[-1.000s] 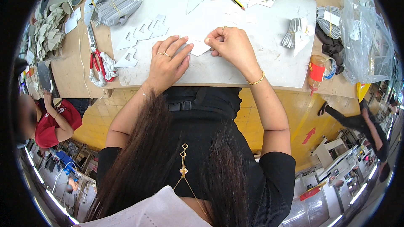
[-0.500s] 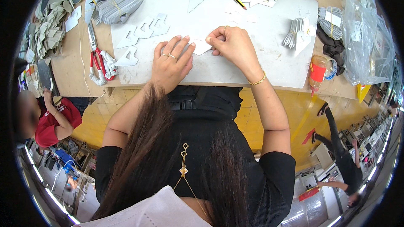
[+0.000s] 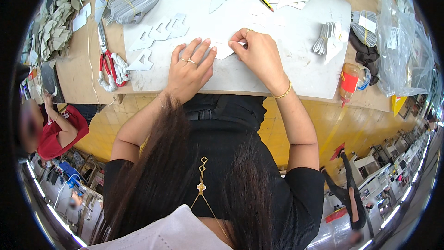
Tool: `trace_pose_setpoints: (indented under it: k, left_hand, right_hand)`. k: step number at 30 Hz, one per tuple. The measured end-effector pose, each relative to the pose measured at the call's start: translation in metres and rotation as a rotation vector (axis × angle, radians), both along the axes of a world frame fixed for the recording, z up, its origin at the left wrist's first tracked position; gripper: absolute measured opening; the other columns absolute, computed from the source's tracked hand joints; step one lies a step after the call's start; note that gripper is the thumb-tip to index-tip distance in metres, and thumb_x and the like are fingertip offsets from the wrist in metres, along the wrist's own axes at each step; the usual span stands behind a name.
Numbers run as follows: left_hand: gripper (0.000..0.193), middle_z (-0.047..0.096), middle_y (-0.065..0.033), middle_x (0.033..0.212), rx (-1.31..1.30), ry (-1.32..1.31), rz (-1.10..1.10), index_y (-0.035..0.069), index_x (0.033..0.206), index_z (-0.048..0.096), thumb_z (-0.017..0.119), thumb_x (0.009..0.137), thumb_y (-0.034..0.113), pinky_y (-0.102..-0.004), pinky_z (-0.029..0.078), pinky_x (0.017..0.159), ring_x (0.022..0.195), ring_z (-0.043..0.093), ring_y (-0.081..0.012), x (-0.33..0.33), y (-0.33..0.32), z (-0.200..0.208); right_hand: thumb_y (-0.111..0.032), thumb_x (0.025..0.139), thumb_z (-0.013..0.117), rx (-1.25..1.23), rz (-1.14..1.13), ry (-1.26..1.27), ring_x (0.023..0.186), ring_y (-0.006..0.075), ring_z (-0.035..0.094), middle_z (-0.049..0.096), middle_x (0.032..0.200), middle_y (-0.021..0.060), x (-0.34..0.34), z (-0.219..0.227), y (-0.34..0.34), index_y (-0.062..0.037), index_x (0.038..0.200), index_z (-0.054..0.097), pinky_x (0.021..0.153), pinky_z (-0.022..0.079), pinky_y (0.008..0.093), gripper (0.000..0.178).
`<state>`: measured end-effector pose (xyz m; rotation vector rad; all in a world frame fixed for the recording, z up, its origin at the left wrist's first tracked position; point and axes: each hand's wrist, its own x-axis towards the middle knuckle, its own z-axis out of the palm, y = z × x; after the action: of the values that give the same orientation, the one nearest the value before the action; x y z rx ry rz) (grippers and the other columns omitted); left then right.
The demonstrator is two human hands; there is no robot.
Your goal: The person folds small white fabric pieces by hand at a workbench. They pick up each piece, fold it in half, and place it on the table, repeating the process for multiple items.
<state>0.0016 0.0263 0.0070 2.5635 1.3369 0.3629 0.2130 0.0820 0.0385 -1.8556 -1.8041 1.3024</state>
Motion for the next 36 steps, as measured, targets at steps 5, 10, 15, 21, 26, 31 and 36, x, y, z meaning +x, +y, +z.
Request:
trace_pose_setpoints:
  k: [5, 10, 15, 21, 26, 31, 36]
  left_hand:
    - [0.059, 0.051, -0.0096, 0.141, -0.011, -0.005, -0.005, 0.012, 0.133, 0.056, 0.076, 0.078, 0.018, -0.0500, 0.035, 0.105, 0.132, 0.046, -0.0268, 0.000, 0.000, 0.001]
    - [0.053, 0.055, -0.0103, 0.134, 0.053, 0.008, 0.007, 0.014, 0.127, 0.060, 0.074, 0.077, 0.021, -0.0509, 0.037, 0.103, 0.129, 0.048, -0.0281, 0.002, 0.000, 0.001]
    - [0.050, 0.055, -0.0128, 0.134, 0.039, 0.001, 0.023, 0.021, 0.129, 0.062, 0.070, 0.080, 0.018, -0.0533, 0.037, 0.100, 0.129, 0.048, -0.0311, 0.008, -0.001, 0.002]
    - [0.042, 0.056, -0.0143, 0.132, 0.028, 0.061, 0.056, 0.020, 0.128, 0.062, 0.062, 0.086, 0.018, -0.0547, 0.036, 0.101, 0.128, 0.048, -0.0322, 0.015, -0.004, 0.009]
    - [0.040, 0.056, -0.0149, 0.132, 0.015, 0.079, 0.062, 0.018, 0.128, 0.062, 0.058, 0.088, 0.017, -0.0554, 0.035, 0.102, 0.129, 0.048, -0.0327, 0.017, -0.004, 0.014]
    - [0.043, 0.054, -0.0151, 0.134, -0.004, 0.059, 0.070, 0.018, 0.128, 0.062, 0.063, 0.085, 0.017, -0.0555, 0.035, 0.103, 0.130, 0.046, -0.0333, 0.017, -0.005, 0.012]
    - [0.046, 0.050, -0.0141, 0.138, -0.047, -0.002, 0.069, 0.014, 0.130, 0.059, 0.064, 0.084, 0.017, -0.0538, 0.034, 0.105, 0.133, 0.043, -0.0329, 0.017, -0.008, 0.010]
  right_hand:
    - [-0.018, 0.087, 0.069, 0.027, 0.010, -0.027, 0.054, 0.0187, 0.065, 0.070, 0.068, 0.0087, 0.000, -0.003, -0.001, -0.0025, 0.088, 0.072, 0.058, 0.050, 0.0301, 0.016]
    - [-0.018, 0.086, 0.069, 0.099, 0.029, -0.065, 0.060, 0.0239, 0.067, 0.071, 0.072, 0.0103, -0.002, -0.006, -0.002, -0.0032, 0.087, 0.072, 0.059, 0.051, 0.0333, 0.015]
    - [-0.019, 0.087, 0.071, 0.149, 0.089, -0.142, 0.058, 0.0163, 0.065, 0.069, 0.073, 0.0067, -0.003, -0.005, -0.002, -0.0022, 0.089, 0.070, 0.056, 0.048, 0.0271, 0.016]
    - [-0.022, 0.082, 0.075, 0.376, 0.164, -0.217, 0.085, 0.0255, 0.059, 0.065, 0.085, 0.0057, -0.003, -0.003, 0.002, -0.0079, 0.087, 0.073, 0.079, 0.044, 0.0372, 0.015]
    - [-0.025, 0.080, 0.076, 0.355, 0.207, -0.251, 0.086, 0.0242, 0.057, 0.064, 0.085, 0.0038, -0.004, -0.002, 0.006, -0.0096, 0.085, 0.073, 0.081, 0.040, 0.0376, 0.017]
    - [-0.026, 0.081, 0.076, 0.368, 0.236, -0.287, 0.087, 0.0238, 0.057, 0.063, 0.085, 0.0019, -0.005, -0.002, 0.008, -0.0104, 0.083, 0.072, 0.081, 0.039, 0.0384, 0.016]
    - [-0.026, 0.081, 0.075, 0.418, 0.267, -0.330, 0.086, 0.0234, 0.057, 0.063, 0.085, 0.0013, -0.007, -0.003, 0.007, -0.0115, 0.081, 0.072, 0.080, 0.036, 0.0389, 0.015]
